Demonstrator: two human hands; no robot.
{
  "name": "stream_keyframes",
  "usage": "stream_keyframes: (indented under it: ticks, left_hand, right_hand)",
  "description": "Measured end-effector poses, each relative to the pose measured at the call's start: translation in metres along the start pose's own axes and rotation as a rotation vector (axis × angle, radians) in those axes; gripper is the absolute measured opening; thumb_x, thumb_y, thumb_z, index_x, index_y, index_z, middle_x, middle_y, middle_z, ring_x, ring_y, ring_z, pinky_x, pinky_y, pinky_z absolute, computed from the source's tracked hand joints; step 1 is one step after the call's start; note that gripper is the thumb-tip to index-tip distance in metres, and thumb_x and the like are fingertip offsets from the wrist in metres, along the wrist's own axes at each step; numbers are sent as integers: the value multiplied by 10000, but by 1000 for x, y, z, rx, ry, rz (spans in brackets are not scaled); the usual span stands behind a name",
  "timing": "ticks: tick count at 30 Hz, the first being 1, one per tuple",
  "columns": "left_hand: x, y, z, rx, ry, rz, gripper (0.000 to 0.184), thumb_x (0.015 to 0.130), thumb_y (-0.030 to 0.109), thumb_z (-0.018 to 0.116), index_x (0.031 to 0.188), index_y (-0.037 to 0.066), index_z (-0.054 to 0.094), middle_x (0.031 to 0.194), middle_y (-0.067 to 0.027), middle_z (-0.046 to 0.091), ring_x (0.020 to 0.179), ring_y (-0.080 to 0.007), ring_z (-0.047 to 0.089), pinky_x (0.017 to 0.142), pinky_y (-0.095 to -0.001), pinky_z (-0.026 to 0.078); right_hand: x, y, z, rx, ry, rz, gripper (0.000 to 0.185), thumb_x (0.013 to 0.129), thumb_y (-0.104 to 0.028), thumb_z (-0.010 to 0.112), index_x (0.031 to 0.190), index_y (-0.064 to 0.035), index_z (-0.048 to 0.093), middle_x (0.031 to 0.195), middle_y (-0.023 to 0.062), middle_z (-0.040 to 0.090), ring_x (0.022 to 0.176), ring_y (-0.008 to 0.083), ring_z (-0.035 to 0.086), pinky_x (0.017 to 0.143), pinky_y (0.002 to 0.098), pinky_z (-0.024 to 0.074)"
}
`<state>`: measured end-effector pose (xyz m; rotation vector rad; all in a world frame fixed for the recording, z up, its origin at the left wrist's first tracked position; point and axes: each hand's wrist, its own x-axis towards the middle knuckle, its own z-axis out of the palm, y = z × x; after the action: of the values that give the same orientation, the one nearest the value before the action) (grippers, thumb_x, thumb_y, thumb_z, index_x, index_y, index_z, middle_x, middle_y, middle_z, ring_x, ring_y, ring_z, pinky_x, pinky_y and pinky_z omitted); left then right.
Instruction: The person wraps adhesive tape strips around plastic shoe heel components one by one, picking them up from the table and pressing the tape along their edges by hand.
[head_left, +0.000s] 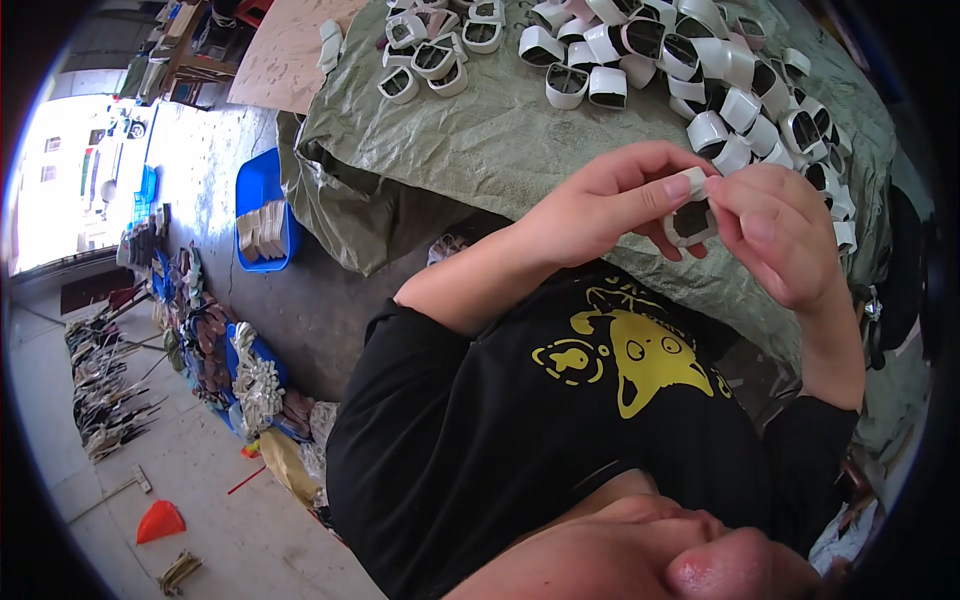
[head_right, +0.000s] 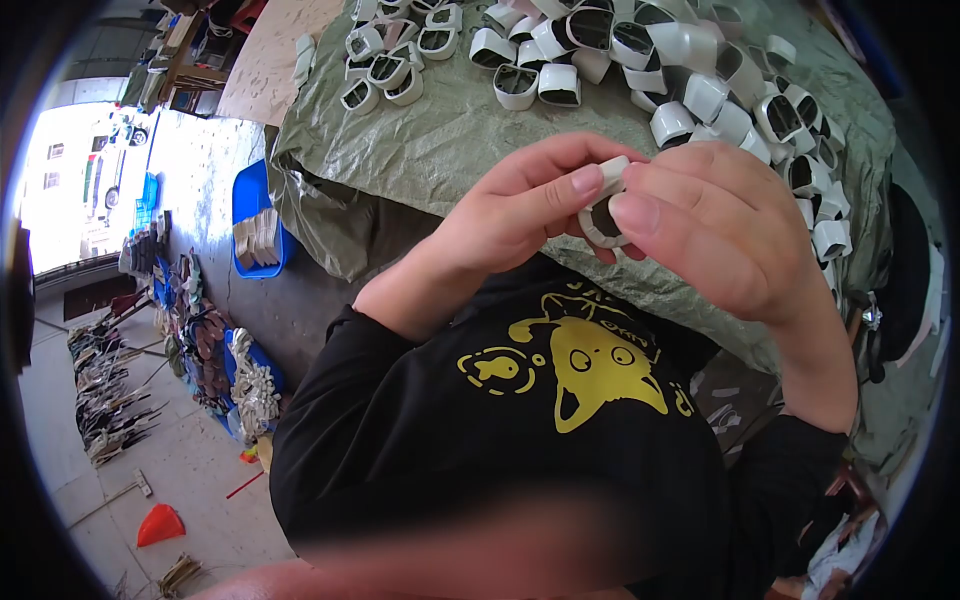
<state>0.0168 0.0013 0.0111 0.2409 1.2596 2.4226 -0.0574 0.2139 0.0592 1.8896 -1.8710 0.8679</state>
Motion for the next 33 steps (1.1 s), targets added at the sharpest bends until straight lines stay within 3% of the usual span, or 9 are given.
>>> stream_keyframes:
  ticks: [6, 9, 11, 14, 19, 23, 26, 29, 33]
  left_hand:
    - [2, -3, -7, 254, -74, 72, 342, 1022, 150, 543, 1316, -25, 534, 1067, -68, 666, 901, -99, 636, 791, -267, 543]
    - [0, -9, -1, 174, -22, 131, 291, 1020, 137, 551, 1263, -22, 555, 1009, -60, 680, 882, -95, 649, 734, -269, 553]
    - [1, -15, 3, 133, 5, 162, 266, 1018, 130, 556, 1237, -21, 565, 979, -56, 687, 873, -94, 655, 706, -269, 558]
    - [3, -23, 4, 430, 206, 338, 264, 973, 120, 601, 1191, -24, 567, 856, -99, 692, 782, -143, 687, 662, -302, 551]
    - [0, -13, 3, 842, 227, 369, 261, 956, 48, 554, 1204, -32, 537, 874, -81, 675, 786, -102, 638, 661, -275, 516]
    - [3, -18, 3, 941, 297, 423, 283, 908, 43, 587, 1181, -16, 538, 782, -89, 631, 708, -133, 633, 608, -280, 497]
    - [4, -21, 3, 1090, 350, 516, 335, 888, 90, 635, 1184, 1, 505, 835, -166, 642, 719, -304, 664, 625, -368, 516]
    - [0, -18, 2, 1013, 300, 455, 334, 888, 77, 627, 1188, 0, 500, 850, -164, 638, 741, -303, 659, 644, -367, 513]
    - [-4, -8, 0, 908, 199, 404, 322, 894, 61, 611, 1190, -2, 499, 854, -164, 632, 756, -307, 652, 660, -371, 509]
  right_hand:
    - [-4, -7, 8, 26, 11, -8, 809, 753, 163, 725, 1426, -105, 365, 1012, 190, 691, 769, 309, 664, 680, 391, 560]
    - [-1, -14, 13, 21, 99, 230, 565, 712, 80, 750, 1241, -10, 575, 918, 87, 695, 776, 261, 647, 691, 348, 523]
    - [4, -20, 14, 7, 101, 269, 599, 715, 89, 746, 1274, -12, 556, 920, 82, 696, 773, 255, 646, 701, 343, 518]
    - [9, -22, 16, -24, 104, 343, 667, 723, 107, 736, 1341, -15, 519, 925, 72, 698, 765, 243, 642, 722, 334, 507]
    - [1, -23, 34, -28, 207, 385, 755, 712, 136, 736, 1402, -11, 466, 925, 74, 704, 766, 241, 641, 733, 331, 499]
    - [1, -22, 41, -55, 233, 382, 752, 713, 137, 740, 1397, -4, 464, 924, 75, 709, 770, 241, 646, 730, 336, 500]
    - [2, -22, 42, -98, 249, 352, 754, 713, 132, 744, 1398, -4, 460, 926, 76, 713, 771, 239, 649, 729, 335, 500]
    - [0, -24, 36, -83, 128, 355, 768, 807, 141, 706, 1460, 30, 317, 981, 148, 703, 877, 212, 690, 840, 317, 542]
    - [2, -22, 40, -31, 255, 406, 738, 732, 133, 740, 1400, 4, 452, 943, 76, 722, 771, 220, 656, 786, 312, 495]
